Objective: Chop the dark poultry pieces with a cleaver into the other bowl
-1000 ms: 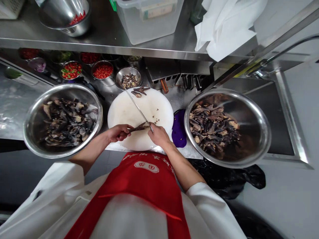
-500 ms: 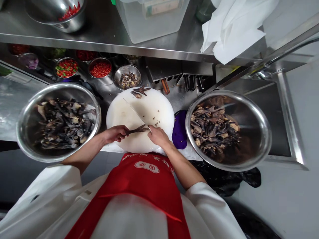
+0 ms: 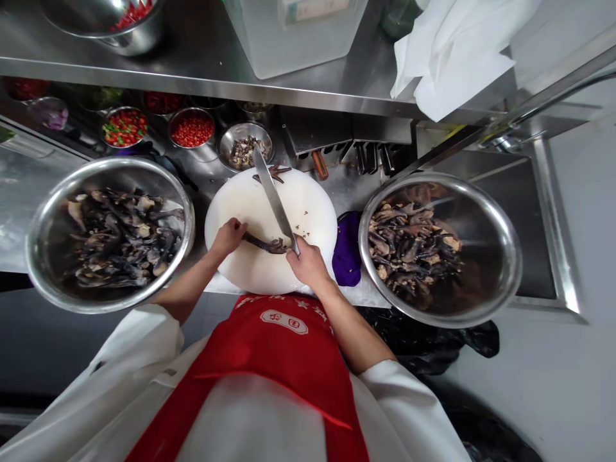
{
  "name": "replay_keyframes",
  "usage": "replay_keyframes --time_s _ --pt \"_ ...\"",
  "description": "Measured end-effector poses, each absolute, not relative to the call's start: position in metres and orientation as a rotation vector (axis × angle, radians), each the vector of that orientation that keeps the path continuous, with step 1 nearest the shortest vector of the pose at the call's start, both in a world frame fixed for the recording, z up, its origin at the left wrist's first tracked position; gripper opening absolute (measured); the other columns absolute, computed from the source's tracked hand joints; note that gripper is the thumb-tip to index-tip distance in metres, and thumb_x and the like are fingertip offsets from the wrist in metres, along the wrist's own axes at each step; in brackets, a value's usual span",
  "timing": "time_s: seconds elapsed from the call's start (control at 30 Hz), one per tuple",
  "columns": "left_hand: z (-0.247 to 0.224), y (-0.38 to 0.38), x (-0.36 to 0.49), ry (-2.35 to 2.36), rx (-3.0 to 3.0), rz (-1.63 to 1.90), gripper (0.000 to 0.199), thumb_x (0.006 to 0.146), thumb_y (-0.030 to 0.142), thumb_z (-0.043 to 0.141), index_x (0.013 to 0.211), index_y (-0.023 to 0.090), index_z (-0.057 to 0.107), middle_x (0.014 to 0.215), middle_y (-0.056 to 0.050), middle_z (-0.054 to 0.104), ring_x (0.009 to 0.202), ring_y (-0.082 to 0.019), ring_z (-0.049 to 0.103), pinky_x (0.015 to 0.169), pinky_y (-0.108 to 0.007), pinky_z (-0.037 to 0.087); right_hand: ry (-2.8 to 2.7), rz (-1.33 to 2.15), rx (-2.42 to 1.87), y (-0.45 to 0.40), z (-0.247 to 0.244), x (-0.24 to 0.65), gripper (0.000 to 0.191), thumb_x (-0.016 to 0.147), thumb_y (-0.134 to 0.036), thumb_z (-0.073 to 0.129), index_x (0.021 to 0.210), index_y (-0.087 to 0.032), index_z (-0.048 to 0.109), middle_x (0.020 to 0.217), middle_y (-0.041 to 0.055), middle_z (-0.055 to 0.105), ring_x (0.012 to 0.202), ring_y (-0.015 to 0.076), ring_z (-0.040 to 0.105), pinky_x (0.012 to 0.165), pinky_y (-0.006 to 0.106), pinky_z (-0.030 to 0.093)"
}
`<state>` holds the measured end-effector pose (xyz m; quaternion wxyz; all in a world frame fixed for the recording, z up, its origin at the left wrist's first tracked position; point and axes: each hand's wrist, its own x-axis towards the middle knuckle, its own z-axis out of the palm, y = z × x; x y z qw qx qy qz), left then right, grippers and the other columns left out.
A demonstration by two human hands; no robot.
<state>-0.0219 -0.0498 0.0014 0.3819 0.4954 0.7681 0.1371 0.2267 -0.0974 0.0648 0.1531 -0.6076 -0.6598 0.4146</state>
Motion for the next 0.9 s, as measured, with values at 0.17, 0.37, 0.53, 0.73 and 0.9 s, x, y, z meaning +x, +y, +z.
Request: replay_keyframes --time_s 0.17,0.37,0.53,0.73,0.9 --pt "0.001 -0.047 -0.021 2.013 1.397 0.251 0.023 0.087 0.037 0.045 0.075 0.019 0.054 0.072 -0.008 0.063 0.072 -0.020 0.059 0.060 -0.027 0.035 -1.908 1.272 -1.733 -0.102 0.073 0.218 0.027 0.086 -0.029 0.045 0.107 -0.021 0.060 0.061 -0.0009 0.064 0.059 0.0186 0.064 0.061 0.025 0.046" --pt "0.005 -0.137 -0.053 1.990 1.159 0.183 0.027 0.083 0.038 0.048 0.064 0.019 0.053 0.059 -0.002 0.057 0.058 -0.015 0.052 0.055 -0.026 0.032 -1.802 1.522 -1.722 -0.136 0.068 0.224 0.023 0.086 -0.030 0.046 0.102 -0.021 0.059 0.050 -0.0050 0.057 0.047 0.0165 0.058 0.051 0.024 0.044" --pt "-0.017 -0.221 -0.054 2.088 0.837 0.247 0.022 0.081 0.030 0.044 0.063 0.019 0.050 0.057 -0.002 0.057 0.054 -0.014 0.049 0.053 -0.025 0.032 -1.763 1.730 -1.664 -0.165 0.062 0.220 0.022 0.087 -0.030 0.045 0.102 -0.021 0.057 0.046 -0.0079 0.052 0.039 0.0145 0.054 0.046 0.022 0.044" --pt "-0.051 -0.234 -0.035 2.244 0.674 0.504 0.019 0.081 0.029 0.043 0.066 0.019 0.049 0.062 -0.002 0.057 0.060 -0.014 0.049 0.057 -0.025 0.032 -2.148 1.595 -1.549 -0.188 0.055 0.205 0.028 0.089 -0.033 0.045 0.112 -0.022 0.057 0.068 0.0004 0.068 0.065 0.0190 0.066 0.062 0.025 0.049" --pt "-0.069 -0.233 -0.032 2.234 0.564 0.627 0.018 0.081 0.030 0.043 0.071 0.018 0.052 0.063 -0.002 0.057 0.059 -0.014 0.049 0.056 -0.025 0.034 -2.366 1.403 -1.534 -0.204 0.044 0.195 0.028 0.088 -0.030 0.045 0.111 -0.021 0.059 0.091 0.0057 0.072 0.082 0.0217 0.066 0.072 0.028 0.048"
